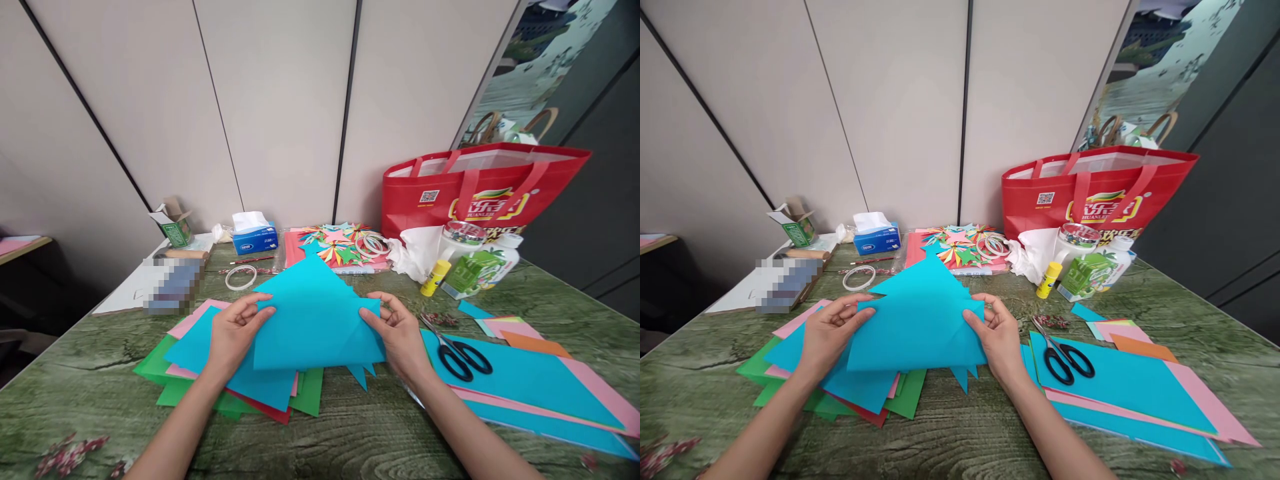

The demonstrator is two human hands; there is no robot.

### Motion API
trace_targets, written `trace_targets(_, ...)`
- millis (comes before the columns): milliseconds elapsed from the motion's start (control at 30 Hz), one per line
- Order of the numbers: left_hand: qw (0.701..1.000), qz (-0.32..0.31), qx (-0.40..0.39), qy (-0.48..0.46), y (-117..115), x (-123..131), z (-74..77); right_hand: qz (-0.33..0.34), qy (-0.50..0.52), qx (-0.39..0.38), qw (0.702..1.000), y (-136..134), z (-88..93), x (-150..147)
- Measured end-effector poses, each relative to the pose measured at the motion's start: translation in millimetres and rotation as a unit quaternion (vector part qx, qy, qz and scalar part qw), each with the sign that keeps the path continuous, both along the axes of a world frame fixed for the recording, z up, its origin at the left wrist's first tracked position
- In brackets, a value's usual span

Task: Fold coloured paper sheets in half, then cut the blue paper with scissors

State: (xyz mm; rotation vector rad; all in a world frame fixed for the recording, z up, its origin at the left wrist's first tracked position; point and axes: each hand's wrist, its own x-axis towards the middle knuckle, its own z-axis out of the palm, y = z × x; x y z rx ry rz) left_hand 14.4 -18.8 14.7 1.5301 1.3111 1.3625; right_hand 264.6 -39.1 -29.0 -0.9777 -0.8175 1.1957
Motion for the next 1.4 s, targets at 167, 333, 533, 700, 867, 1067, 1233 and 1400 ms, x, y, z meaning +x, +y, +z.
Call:
trace_targets(167, 1.000, 0.003, 0.007, 0.010, -0.4, 0.2, 1.3, -0.004, -0.002, -0.003, 1.000, -0.5, 2.1, 0.2)
trace_targets(333, 1.000, 0.002, 0.003, 0.012, -0.6, 0.8, 2.3, -0.005, -0.003, -0.003, 1.000, 0.1, 2.1, -0.1)
trace_targets(533, 1.000, -0.005, 0.004, 0.008, 0.1, 0.1, -0.1, -0.014, -0.003, -0.001, 1.000, 0.2, 2.6, -0.2)
trace_targets(700, 1.000, 0.002, 0.024, 0.013, 1.7, -0.1, -1.7, -0.018, -0.002, 0.002, 1.000, 1.1, 0.9, 1.0)
trace_targets(867, 1.000, 0.001, 0.015, 0.008, 2.1, -0.3, -2.7, -0.016, 0.004, -0.001, 1.000, 1.9, 0.8, 2.2)
trace_targets(1067, 1.000, -0.002, 0.008, 0.003, 2.5, 0.2, -1.8, -0.030, 0.016, -0.016, 0.999, 2.0, 2.5, 4.1)
trace_targets(1233, 1.000, -0.001, 0.000, 0.006, 2.0, 0.3, -1.9, -0.041, 0.022, -0.011, 0.999, 2.3, 2.2, 4.9)
trace_targets(1400, 1.000, -0.002, -0.007, 0.000, 0.9, 0.3, -1.1, -0.045, 0.022, -0.017, 0.999, 2.4, 1.7, 4.4)
